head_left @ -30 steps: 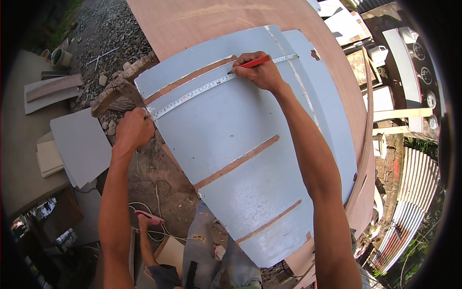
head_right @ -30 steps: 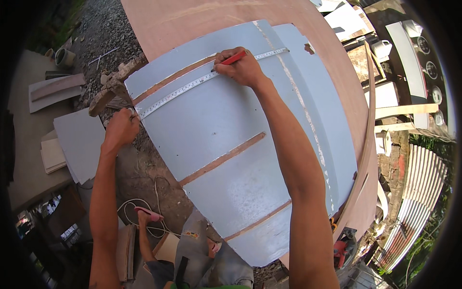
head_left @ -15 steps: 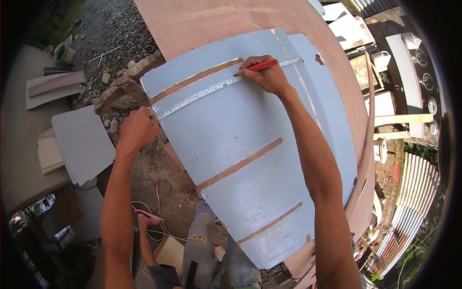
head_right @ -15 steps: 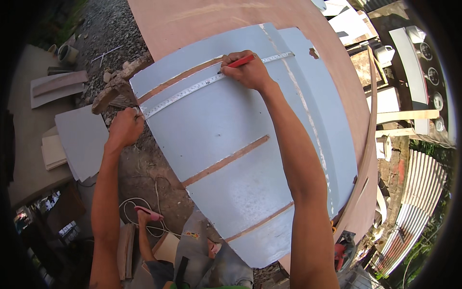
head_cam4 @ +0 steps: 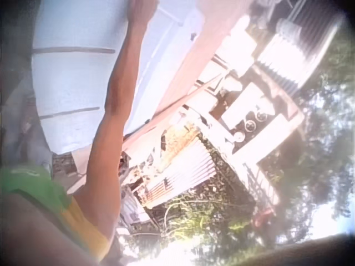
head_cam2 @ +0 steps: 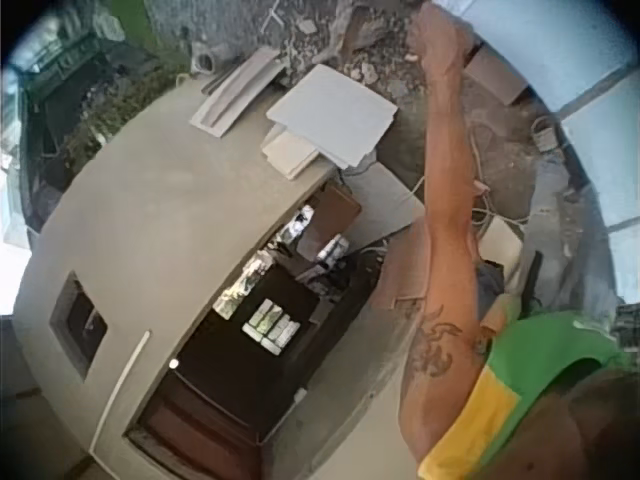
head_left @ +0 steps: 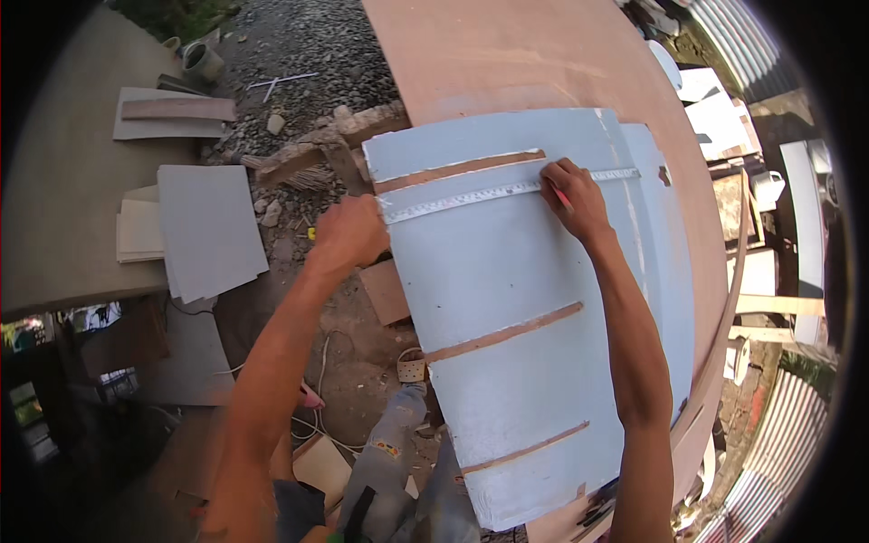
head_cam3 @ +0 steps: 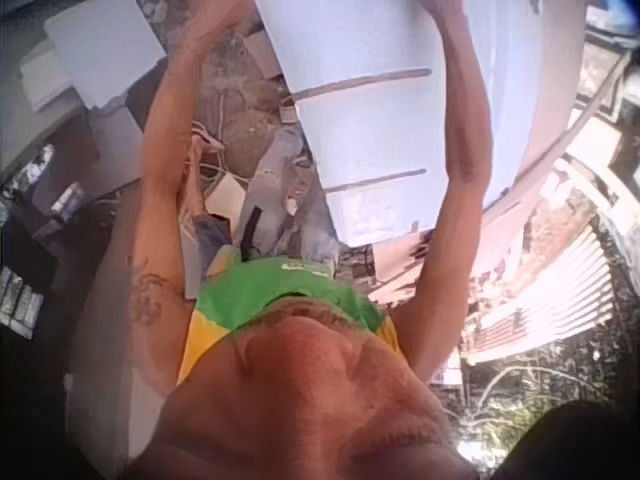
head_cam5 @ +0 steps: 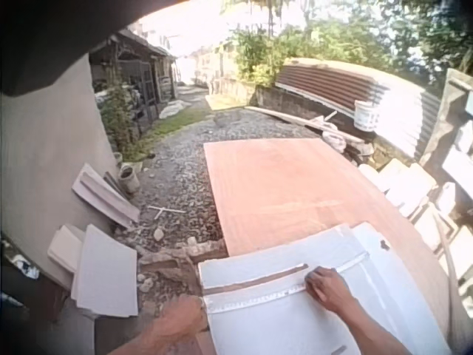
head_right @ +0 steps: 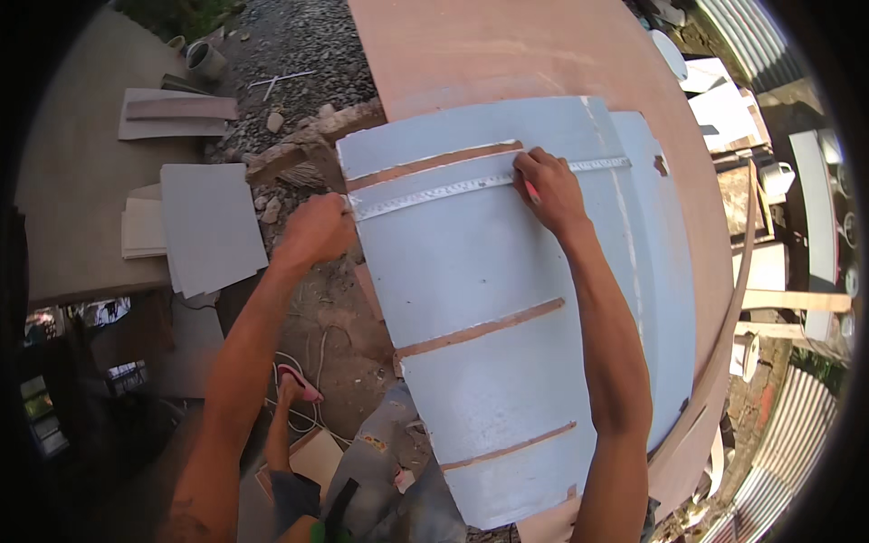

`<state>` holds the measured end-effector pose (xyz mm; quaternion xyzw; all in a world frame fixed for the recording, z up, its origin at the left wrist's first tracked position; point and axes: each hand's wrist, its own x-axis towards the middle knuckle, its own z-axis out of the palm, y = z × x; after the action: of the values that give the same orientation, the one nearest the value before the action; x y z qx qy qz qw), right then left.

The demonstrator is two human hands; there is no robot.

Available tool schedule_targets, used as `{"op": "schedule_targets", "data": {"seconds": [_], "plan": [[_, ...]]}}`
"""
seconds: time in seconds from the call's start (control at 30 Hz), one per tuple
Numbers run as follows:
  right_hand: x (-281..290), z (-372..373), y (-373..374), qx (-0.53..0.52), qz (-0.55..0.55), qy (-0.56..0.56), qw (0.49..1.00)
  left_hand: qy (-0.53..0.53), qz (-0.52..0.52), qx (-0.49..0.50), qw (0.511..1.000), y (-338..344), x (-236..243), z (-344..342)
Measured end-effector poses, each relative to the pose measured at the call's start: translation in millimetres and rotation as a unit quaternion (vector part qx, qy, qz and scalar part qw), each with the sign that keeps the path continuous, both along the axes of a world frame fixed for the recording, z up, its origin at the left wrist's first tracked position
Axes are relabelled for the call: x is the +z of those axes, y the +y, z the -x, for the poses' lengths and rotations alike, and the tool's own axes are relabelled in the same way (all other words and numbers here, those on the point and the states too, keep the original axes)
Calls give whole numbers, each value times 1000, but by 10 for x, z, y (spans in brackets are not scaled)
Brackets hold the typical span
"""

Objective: The person measures a board using a tape measure and marks it with a pencil.

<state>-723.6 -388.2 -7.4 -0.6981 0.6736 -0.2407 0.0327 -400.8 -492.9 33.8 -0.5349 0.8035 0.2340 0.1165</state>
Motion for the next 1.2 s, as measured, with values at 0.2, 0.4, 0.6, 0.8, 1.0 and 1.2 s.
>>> {"op": "schedule_targets", "data": {"seconds": [0.2, 0.4, 0.6, 0.8, 1.0, 1.2], "plan": [[-240, -108, 1684, -249, 86, -239, 935, -8, -24, -50, 998, 281, -206, 732], [50, -816, 2873, -159, 104, -228, 955, -11, 10, -15, 1000, 724, 181, 417], [583, -722, 3718, -277, 63, -371, 884, 111, -131, 42, 984, 2183, 785, 350], [1026, -797, 4275, -395, 17, -613, 684, 194, -167, 16, 967, 4014, 754, -19], [1391, -1259, 4906, -311, -15, -601, 736, 181, -303, -12, 936, 5116, 1378, -750], [1508, -2075, 5104, -113, -135, -657, 733, 299, -164, 86, 936, 5685, 1278, -1196]]}}
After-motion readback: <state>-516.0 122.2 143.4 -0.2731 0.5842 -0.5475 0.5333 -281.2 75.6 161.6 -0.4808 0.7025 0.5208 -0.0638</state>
